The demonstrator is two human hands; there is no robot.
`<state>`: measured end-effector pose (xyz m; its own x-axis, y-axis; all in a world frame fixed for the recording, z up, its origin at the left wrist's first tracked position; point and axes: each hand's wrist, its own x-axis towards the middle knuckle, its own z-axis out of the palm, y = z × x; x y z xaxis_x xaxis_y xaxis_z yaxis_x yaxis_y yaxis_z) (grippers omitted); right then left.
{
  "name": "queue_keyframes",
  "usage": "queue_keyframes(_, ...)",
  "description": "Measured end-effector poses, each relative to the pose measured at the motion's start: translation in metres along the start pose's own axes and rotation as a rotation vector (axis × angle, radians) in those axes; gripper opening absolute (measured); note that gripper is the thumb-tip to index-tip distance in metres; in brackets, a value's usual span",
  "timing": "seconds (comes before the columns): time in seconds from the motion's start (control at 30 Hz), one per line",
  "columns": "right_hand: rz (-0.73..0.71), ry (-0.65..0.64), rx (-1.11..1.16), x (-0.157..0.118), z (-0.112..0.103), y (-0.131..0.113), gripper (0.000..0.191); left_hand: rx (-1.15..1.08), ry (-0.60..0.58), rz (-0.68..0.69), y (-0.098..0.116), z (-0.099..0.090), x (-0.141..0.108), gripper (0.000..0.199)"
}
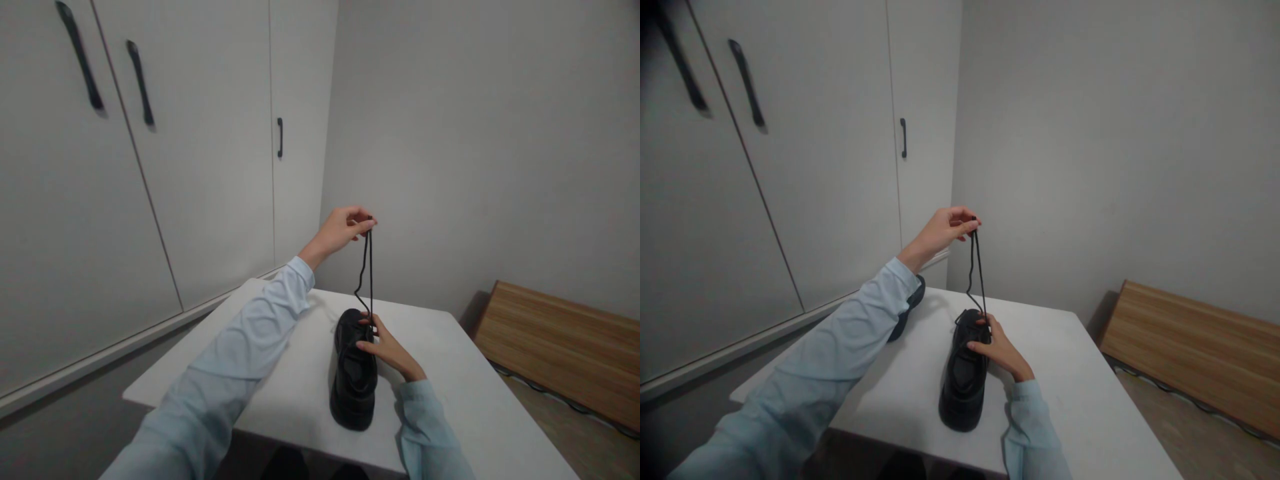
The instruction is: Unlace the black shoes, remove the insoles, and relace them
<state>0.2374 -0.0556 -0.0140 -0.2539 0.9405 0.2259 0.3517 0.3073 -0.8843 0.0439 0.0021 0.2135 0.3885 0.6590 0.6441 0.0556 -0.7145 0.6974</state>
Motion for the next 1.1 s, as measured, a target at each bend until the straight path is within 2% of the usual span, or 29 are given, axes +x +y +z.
queue_keyframes(0.17, 0.011, -0.010, 0.006, 0.002, 0.000, 0.002, 0.071, 0.027, -0.025, 0.045, 0.017, 0.002, 0.013, 0.017)
queue_keyframes(0.57, 0.003, 0.051, 0.043, -0.001, 0.003, -0.002, 0.065, 0.091, -0.059, 0.133, 0.058, 0.005, 0.034, 0.013)
queue_keyframes(0.73, 0.007, 0.044, 0.059, -0.001, 0.004, -0.003, 0.063, 0.073, 0.003, 0.158, 0.069, 0.009, 0.038, 0.009)
queue_keyframes(0.9, -0.004, 0.057, 0.059, 0.000, 0.004, -0.004, 0.060, 0.085, 0.021, 0.178, 0.070, 0.013, 0.039, 0.009)
queue_keyframes(1.1, -0.019, 0.045, 0.039, 0.000, 0.001, -0.003, 0.060, 0.140, 0.057, 0.106, 0.052, 0.005, 0.035, 0.012)
